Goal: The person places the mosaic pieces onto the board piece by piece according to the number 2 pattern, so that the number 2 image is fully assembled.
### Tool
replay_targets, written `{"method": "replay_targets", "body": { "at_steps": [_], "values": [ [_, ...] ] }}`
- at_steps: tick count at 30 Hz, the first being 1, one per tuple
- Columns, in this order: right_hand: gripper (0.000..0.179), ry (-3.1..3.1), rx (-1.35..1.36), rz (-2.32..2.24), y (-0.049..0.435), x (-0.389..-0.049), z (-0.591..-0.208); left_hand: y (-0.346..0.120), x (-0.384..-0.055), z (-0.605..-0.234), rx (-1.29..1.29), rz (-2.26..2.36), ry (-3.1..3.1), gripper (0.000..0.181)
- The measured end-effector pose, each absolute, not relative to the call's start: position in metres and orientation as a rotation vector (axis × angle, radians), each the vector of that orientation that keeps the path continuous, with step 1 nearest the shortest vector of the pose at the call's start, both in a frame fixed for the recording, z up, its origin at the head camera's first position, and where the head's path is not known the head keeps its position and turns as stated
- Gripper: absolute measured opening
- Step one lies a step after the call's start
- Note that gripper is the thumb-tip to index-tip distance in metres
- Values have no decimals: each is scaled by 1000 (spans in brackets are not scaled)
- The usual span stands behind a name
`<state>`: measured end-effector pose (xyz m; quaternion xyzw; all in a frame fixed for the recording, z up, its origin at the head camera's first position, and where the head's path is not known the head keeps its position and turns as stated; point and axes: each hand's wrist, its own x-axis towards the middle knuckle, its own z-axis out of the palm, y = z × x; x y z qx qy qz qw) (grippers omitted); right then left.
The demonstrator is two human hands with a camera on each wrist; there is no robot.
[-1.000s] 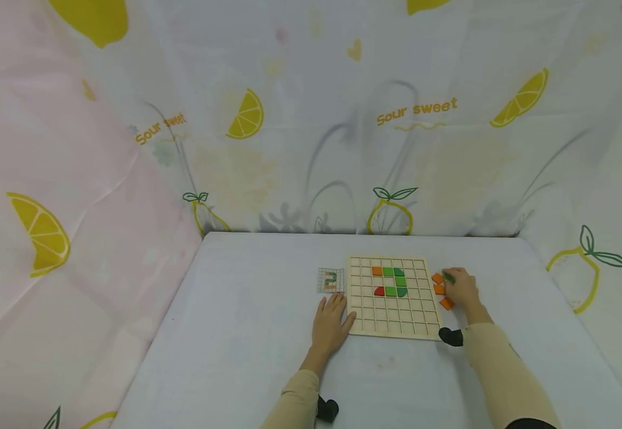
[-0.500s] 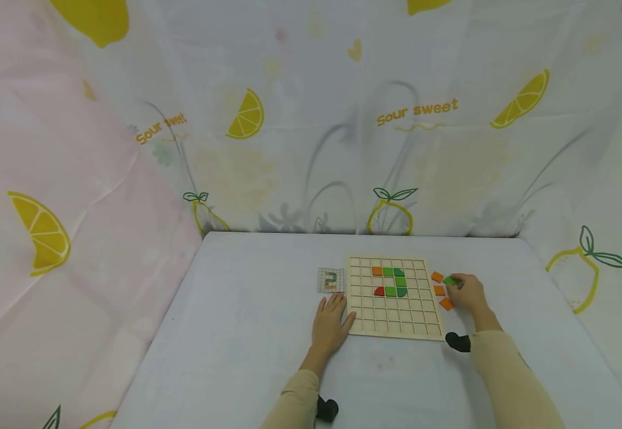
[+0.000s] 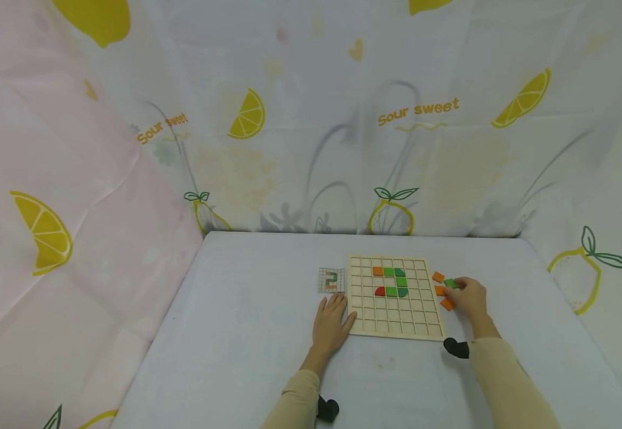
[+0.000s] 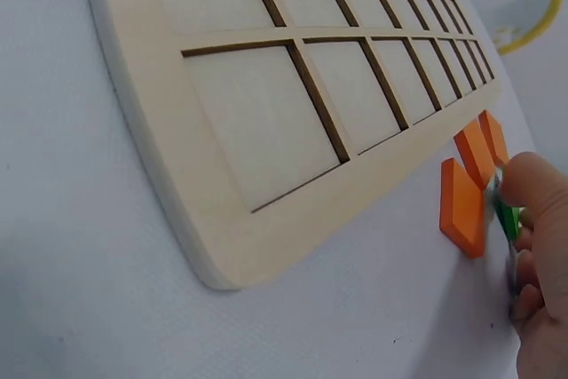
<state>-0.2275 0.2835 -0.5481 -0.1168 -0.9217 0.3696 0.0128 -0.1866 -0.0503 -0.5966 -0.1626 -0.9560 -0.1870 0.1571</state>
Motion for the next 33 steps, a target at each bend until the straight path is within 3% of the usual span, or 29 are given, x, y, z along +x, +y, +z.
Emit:
{"method": "replay_targets", "body": {
  "at_steps": [10,21,33],
  "values": [
    [36,-2682,-237,1189,264,-215,-548,-49,-188,-598,-478,-520,-2721,48],
    [24,-2536,329,1112,204,-205,-557,-50,-188,-596,-468,-549,-2744,48],
    [25,-2727,441,1143,169,-207,-562,-50,-187,-596,-479,-529,-2739,48]
  ]
}}
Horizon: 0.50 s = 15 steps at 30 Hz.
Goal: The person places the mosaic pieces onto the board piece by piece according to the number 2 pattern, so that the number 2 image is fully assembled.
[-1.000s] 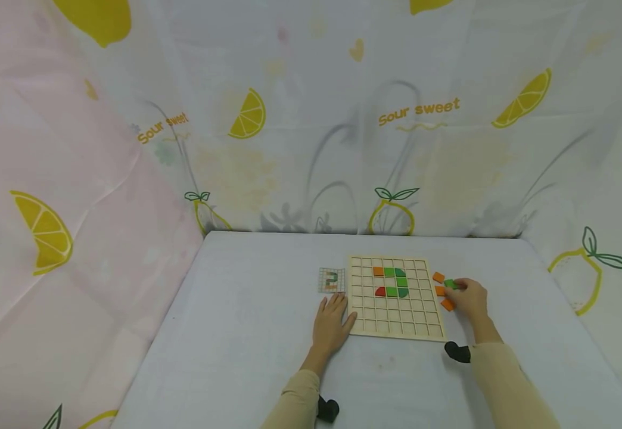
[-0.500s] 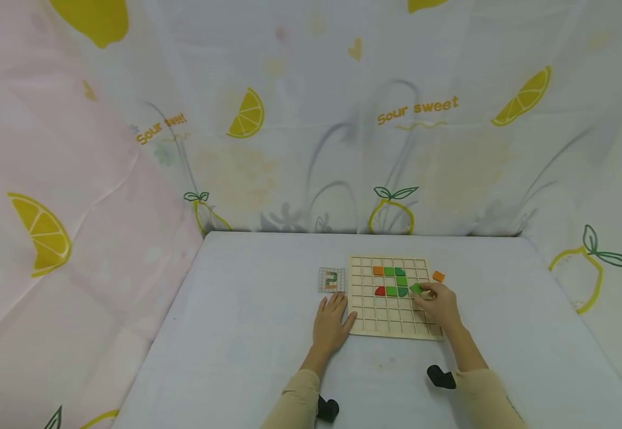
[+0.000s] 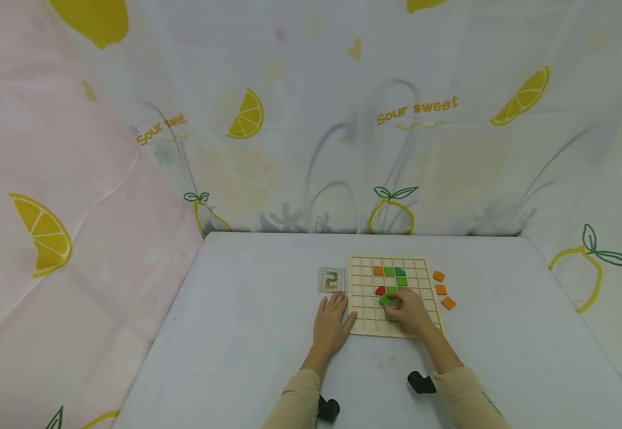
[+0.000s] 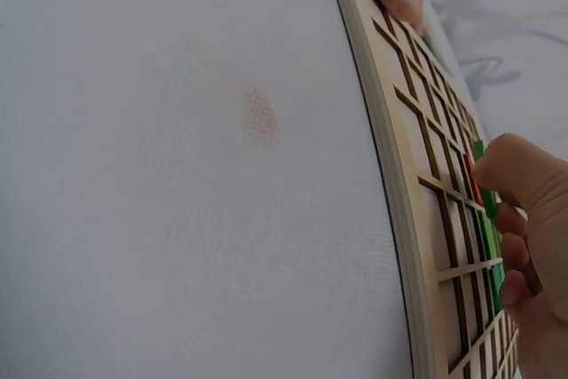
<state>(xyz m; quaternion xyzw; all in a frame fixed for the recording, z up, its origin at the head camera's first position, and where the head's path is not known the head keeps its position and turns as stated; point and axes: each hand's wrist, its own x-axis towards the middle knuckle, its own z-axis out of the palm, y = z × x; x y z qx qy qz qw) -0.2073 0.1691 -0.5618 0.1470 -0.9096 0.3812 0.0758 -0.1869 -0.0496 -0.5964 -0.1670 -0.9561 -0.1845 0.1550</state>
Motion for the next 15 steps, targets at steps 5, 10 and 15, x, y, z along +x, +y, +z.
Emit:
{"method": "replay_targets", "body": {
  "at_steps": [5,10,15],
  "values": [
    [26,-2794,416,1186,165,-207,-562,-49,-188,-596,-480,-545,-2751,48],
    [28,-2793,490,1204,165,-209,-561,-49,-188,-596,-476,-546,-2742,47],
    [21,-2742,666,1178,166,-212,-563,-49,-188,-596,-467,-544,-2754,48]
  ]
}}
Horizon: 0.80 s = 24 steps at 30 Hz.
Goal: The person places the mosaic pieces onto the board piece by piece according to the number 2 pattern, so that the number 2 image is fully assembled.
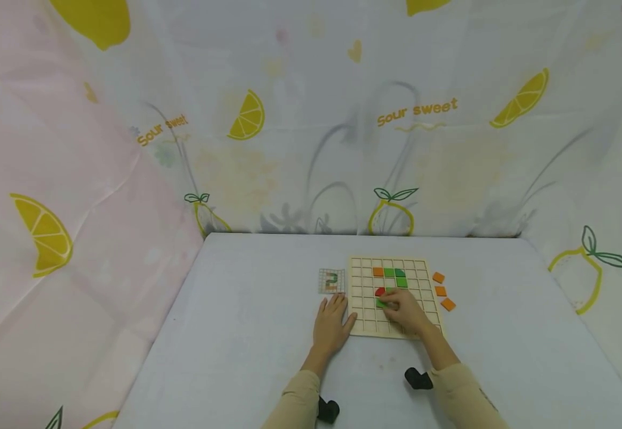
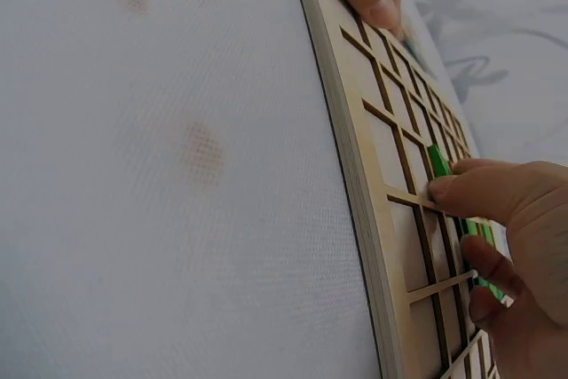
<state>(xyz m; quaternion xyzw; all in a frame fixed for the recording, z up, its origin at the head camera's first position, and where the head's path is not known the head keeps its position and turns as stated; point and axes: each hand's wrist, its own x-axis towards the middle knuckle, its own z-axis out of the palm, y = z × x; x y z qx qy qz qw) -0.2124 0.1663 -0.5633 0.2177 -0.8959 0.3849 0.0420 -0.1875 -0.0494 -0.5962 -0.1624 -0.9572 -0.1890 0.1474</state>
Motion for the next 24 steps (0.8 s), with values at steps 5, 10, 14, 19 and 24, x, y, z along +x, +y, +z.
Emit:
{"method": "replay_targets", "body": {
  "at_steps": [5,10,14,19,24],
  "values": [
    [19,-2652,725,1141,165,-212,-568,-49,-188,-598,-466,-519,-2766,48],
    [18,-2570,652,1097,161,-210,-575,-50,-187,-596,-478,-525,-2771,49],
    [20,-2509,593,1061,157,-207,-581,-50,-186,-594,-487,-524,-2773,49],
    [21,-2478,589,993,153,-204,-584,-51,-185,-593,-493,-538,-2755,48],
    [20,-2514,590,977,151,-202,-582,-51,-186,-594,-492,-539,-2753,48]
  ]
}}
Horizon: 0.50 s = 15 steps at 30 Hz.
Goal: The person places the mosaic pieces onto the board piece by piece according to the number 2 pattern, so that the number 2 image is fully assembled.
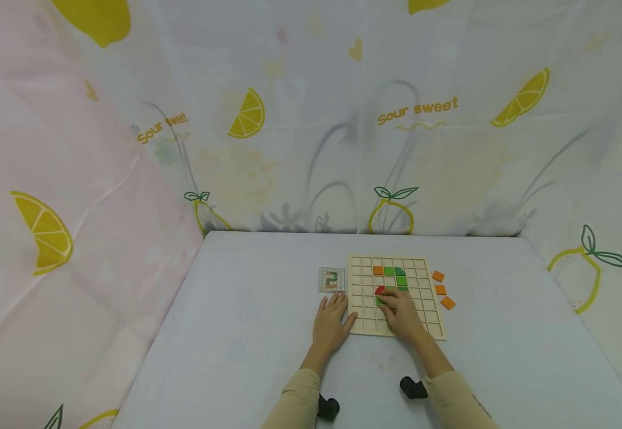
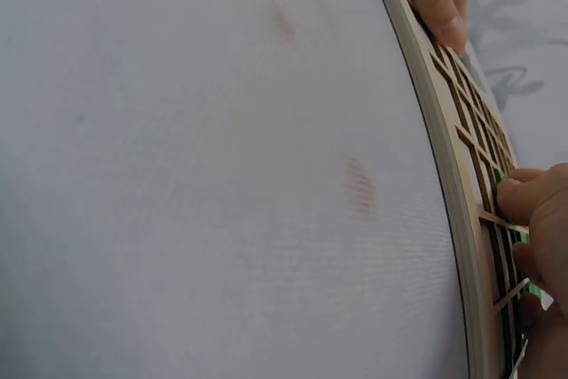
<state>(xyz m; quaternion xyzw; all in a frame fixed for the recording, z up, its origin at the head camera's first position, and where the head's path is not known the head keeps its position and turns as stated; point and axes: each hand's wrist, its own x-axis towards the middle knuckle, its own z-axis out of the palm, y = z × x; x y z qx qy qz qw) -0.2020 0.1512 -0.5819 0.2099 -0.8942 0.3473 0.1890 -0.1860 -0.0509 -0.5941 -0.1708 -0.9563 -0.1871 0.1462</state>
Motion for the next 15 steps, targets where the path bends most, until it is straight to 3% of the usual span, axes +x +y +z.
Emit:
{"method": "replay_targets", "body": {
  "at_steps": [15],
  "values": [
    [21,-2503,381,1148,148,-195,-582,-51,-186,-596,-488,-525,-2730,47]
  ]
}}
